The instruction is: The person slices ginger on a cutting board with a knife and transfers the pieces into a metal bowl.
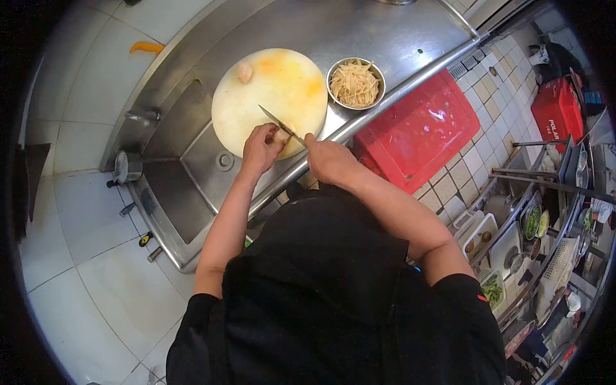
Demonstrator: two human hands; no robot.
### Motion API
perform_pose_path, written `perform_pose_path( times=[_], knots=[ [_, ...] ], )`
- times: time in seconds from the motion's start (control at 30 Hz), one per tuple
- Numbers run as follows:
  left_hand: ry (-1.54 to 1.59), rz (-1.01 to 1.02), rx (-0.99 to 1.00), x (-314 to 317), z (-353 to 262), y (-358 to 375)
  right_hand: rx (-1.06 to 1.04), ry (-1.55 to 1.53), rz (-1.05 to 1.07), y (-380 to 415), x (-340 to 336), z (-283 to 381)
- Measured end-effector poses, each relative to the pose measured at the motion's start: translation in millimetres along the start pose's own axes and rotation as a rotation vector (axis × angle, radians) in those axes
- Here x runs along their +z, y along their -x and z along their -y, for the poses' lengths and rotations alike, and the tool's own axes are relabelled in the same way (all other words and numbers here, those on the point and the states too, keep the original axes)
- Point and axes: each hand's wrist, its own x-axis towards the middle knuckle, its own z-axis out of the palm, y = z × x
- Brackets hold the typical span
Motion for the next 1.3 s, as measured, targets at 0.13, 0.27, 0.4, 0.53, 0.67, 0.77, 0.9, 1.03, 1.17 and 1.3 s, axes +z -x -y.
perform_pose_path(
  times=[0.13, 0.27, 0.4, 0.53, 0.67, 0.77, 0.9, 1.03, 1.17, 1.3],
  knots=[
    [0.018, -0.004, -0.010, -0.1, -0.1, 1.1, -0.023, -0.037, -0.045, 21.8, -6.1, 0.9],
    [-0.020, 0.018, -0.028, -3.4, -5.6, 0.0, 0.011, -0.037, -0.020, 37.3, -15.6, 4.6],
    [-0.014, 0.018, -0.028, -1.2, -3.4, 0.5, 0.015, -0.017, 0.017, 37.8, -19.2, 6.4],
    [0.039, -0.034, 0.004, 6.2, 6.2, 0.2, -0.018, -0.013, -0.008, 20.0, -2.0, -1.6],
    [0.043, -0.031, 0.033, 2.9, 3.0, -0.4, -0.015, -0.008, -0.017, -0.5, 8.5, -1.5],
    [0.036, -0.016, 0.010, 2.5, 1.6, 1.0, -0.053, 0.002, -0.065, 2.7, 8.4, -7.5],
    [0.007, -0.025, -0.029, 4.3, 2.3, 1.6, -0.024, -0.022, -0.042, 26.1, -8.6, 4.8],
    [0.022, -0.021, -0.010, 6.4, 7.2, -0.3, -0.004, -0.014, -0.016, 35.1, -16.2, 6.3],
    [0.034, -0.037, 0.002, 7.7, 7.9, 0.8, -0.004, 0.007, 0.024, 32.6, -18.0, 8.1],
    [-0.001, -0.013, -0.001, 2.8, -0.3, 1.3, -0.031, 0.010, 0.006, 10.1, 2.0, -1.7]
  ],
)
